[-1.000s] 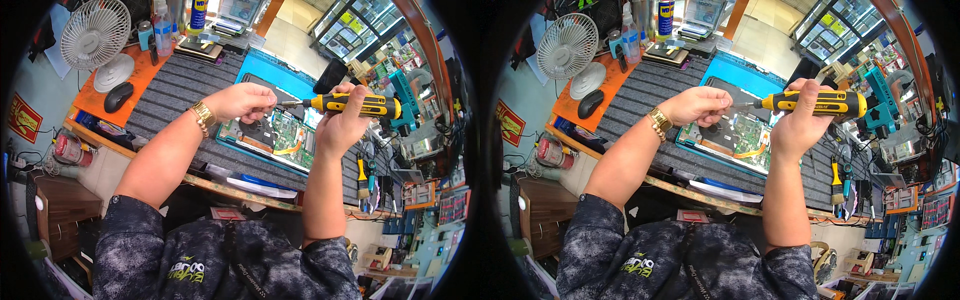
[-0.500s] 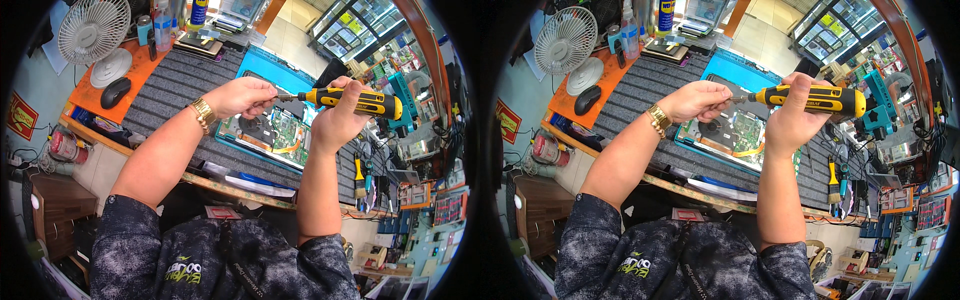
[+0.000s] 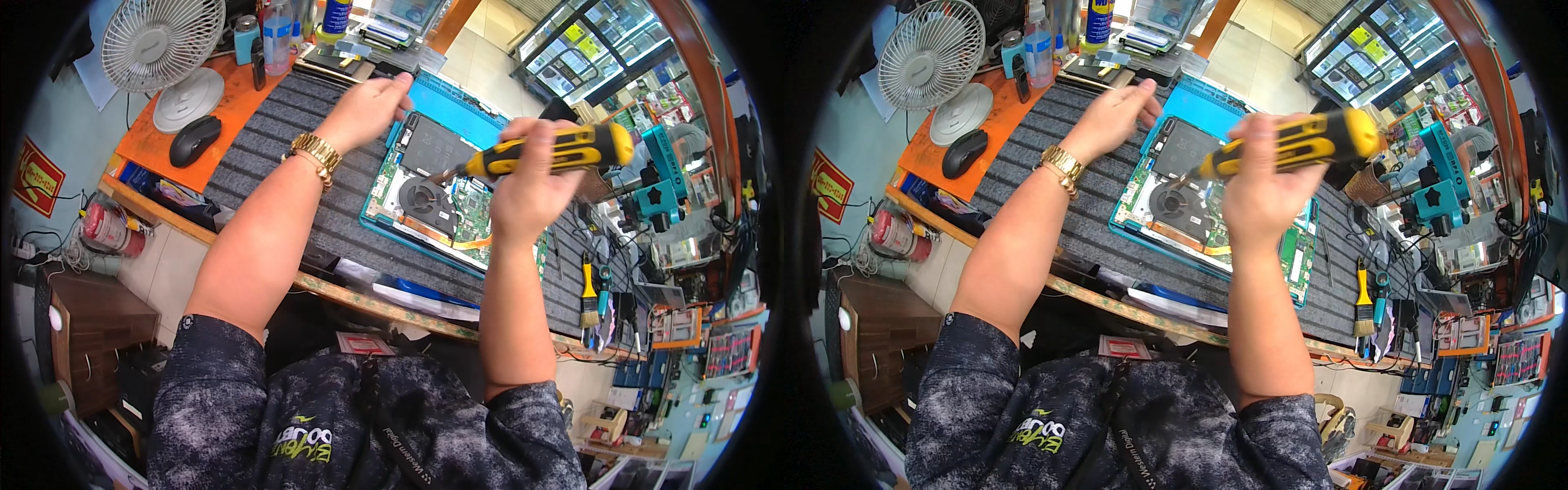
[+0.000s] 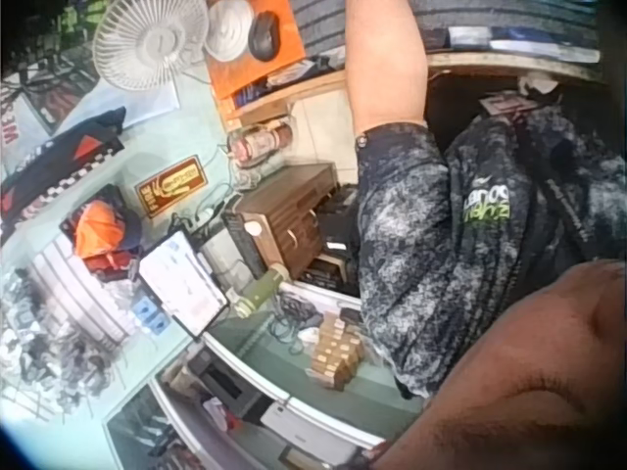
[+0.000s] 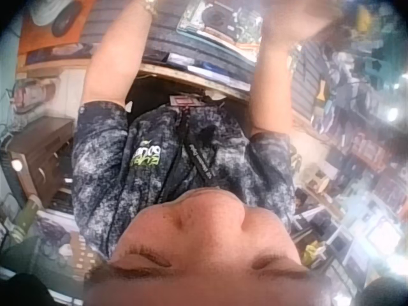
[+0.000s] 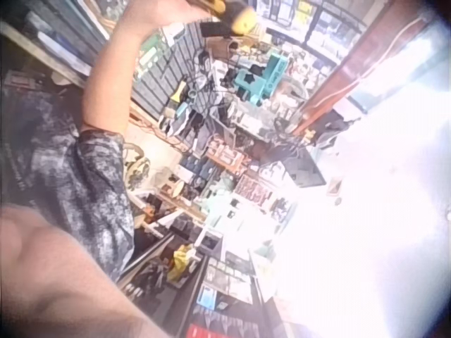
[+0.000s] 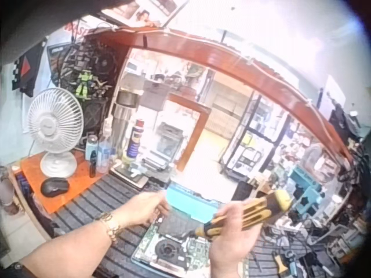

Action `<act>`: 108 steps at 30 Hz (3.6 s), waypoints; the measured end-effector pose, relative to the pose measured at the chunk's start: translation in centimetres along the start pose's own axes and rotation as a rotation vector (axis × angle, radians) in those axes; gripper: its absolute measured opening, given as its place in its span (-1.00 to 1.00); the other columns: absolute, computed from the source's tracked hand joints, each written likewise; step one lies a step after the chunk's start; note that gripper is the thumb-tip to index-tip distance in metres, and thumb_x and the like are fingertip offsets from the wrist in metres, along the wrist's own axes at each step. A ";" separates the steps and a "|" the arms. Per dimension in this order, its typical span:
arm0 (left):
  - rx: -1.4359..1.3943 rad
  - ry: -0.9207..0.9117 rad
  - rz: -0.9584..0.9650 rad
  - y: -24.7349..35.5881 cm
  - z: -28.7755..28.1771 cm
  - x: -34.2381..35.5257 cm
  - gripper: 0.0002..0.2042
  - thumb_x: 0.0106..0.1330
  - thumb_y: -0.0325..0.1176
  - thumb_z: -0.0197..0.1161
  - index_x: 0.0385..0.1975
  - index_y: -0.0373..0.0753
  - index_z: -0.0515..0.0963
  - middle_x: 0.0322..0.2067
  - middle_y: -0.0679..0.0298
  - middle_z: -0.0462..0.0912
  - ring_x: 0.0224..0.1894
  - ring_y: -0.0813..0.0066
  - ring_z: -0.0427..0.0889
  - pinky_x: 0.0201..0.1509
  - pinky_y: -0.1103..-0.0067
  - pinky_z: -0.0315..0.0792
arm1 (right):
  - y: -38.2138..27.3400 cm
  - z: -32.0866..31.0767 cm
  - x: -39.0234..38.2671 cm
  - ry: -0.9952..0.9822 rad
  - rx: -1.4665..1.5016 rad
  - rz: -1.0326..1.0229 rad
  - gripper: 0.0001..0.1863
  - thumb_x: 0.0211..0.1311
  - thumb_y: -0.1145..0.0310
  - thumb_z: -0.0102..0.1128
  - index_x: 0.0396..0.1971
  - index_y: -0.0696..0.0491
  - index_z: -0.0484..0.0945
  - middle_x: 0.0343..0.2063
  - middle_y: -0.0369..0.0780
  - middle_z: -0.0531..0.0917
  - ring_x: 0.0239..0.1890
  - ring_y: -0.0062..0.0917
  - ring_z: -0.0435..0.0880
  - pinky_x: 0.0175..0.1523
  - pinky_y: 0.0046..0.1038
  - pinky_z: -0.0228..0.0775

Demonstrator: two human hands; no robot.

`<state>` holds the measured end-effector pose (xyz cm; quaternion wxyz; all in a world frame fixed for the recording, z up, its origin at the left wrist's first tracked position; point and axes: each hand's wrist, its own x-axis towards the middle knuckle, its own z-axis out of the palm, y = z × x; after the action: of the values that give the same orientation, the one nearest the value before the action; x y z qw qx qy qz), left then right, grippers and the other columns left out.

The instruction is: The person uses a screwdriver to unscrew the internal components of a laptop, then lifts the laptop to show its underside.

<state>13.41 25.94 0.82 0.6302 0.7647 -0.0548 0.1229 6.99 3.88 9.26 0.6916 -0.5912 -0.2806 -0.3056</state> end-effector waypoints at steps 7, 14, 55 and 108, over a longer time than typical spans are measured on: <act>0.399 0.280 0.142 -0.4 -1.5 0.4 -0.43 0.56 0.15 0.27 -0.24 -0.39 0.76 -0.47 0.07 0.74 -0.40 0.24 0.71 -0.22 0.33 0.55 | 1.6 1.5 -4.2 -0.210 0.052 0.187 -0.71 0.56 0.43 0.33 0.05 0.07 0.37 -0.26 -0.19 0.68 -0.23 -0.51 0.69 -0.05 -0.40 0.54; 0.404 0.250 0.098 -0.2 -1.6 0.2 -0.45 0.53 0.13 0.31 -0.23 -0.38 0.76 -0.46 0.06 0.76 -0.40 0.22 0.74 -0.25 0.32 0.54 | 1.7 2.2 -5.0 -0.245 0.080 0.226 -0.67 0.49 0.47 0.40 0.01 0.07 0.37 -0.27 -0.20 0.68 -0.26 -0.53 0.68 -0.06 -0.42 0.56; 0.814 0.217 -0.152 -4.7 -8.2 1.2 -0.79 0.29 -0.27 0.53 -0.15 -0.19 0.87 -0.22 0.09 0.89 -0.12 0.18 0.87 0.03 0.30 0.68 | 2.8 3.5 -5.4 -0.292 0.165 0.284 -0.55 0.42 0.55 0.44 0.15 0.12 0.36 -0.26 -0.27 0.69 -0.28 -0.67 0.65 -0.14 -0.54 0.53; -0.302 -0.721 -0.299 1.5 -0.2 -1.4 -0.74 0.58 -0.18 0.40 -0.16 -0.29 0.70 -0.36 0.34 0.71 -0.54 0.76 0.46 -0.47 0.73 0.33 | 2.4 -1.6 0.5 0.168 0.155 0.157 -0.68 0.66 0.11 0.27 -0.09 0.01 0.37 -0.33 -0.23 0.69 -0.39 -0.63 0.60 -0.41 -0.54 0.48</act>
<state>11.66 25.76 1.90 0.6866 0.6573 -0.1775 -0.2550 9.12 2.49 7.85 0.7782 -0.5283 -0.1972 -0.2764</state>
